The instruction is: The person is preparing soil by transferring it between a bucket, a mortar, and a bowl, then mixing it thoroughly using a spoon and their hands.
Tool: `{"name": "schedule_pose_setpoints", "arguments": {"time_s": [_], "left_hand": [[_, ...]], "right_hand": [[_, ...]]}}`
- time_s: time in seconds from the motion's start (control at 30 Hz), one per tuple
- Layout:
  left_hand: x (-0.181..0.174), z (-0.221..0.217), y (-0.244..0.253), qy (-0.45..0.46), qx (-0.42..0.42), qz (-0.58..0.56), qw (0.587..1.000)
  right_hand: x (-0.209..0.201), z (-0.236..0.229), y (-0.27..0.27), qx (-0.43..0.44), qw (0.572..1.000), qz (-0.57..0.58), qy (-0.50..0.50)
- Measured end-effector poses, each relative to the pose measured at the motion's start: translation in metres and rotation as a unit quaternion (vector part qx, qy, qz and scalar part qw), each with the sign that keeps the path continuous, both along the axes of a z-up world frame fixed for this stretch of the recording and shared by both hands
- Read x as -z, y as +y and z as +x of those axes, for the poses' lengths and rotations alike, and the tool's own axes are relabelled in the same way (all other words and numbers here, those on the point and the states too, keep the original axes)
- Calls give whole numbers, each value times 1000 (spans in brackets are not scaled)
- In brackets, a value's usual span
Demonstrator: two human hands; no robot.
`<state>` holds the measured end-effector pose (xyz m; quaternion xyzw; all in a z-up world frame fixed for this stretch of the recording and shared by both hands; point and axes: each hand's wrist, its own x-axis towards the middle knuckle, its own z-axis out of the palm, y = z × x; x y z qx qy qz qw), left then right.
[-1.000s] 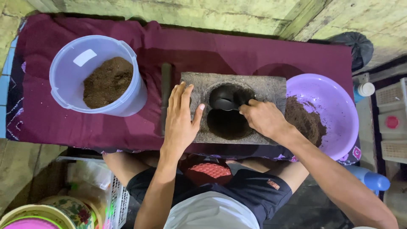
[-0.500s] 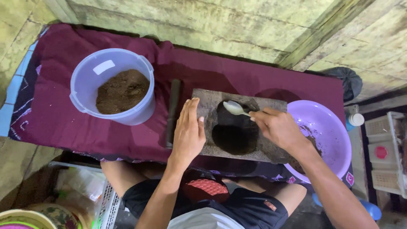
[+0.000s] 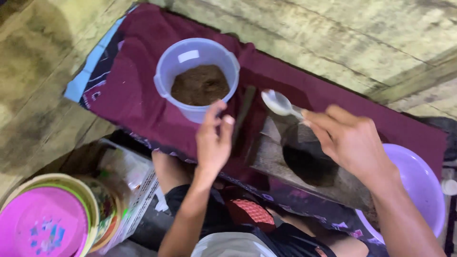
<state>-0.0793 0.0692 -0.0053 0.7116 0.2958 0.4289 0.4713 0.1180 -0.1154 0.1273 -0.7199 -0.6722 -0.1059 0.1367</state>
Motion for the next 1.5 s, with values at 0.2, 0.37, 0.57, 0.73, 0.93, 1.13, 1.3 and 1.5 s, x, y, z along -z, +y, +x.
{"name": "schedule_pose_setpoints", "arguments": {"time_s": [0.2, 0.37, 0.57, 0.73, 0.93, 1.13, 1.3, 1.5], "left_hand": [[-39, -22, 94, -92, -162, 194, 963], [16, 9, 152, 52, -187, 234, 953], [22, 9, 161, 117, -180, 303, 929], [11, 9, 150, 98, -126, 346, 924], [19, 8, 157, 56, -77, 394, 914], [-2, 3, 94, 42, -94, 463, 880], [-97, 9, -159, 113, 68, 359, 924], [5, 103, -311, 174, 474, -18, 863]], "right_hand": [[11, -43, 107, -119, 984, 100, 86], [96, -40, 155, -16, 970, -102, 222], [111, -38, 159, -14, 972, -52, 229], [124, -51, 131, 13, 985, 53, 166], [67, -69, 31, 100, 953, 100, 268], [50, -71, -176, 335, 859, 264, 284], [139, -52, -326, 658, 657, 243, 277], [182, -30, -375, 688, 661, 167, 250]]}}
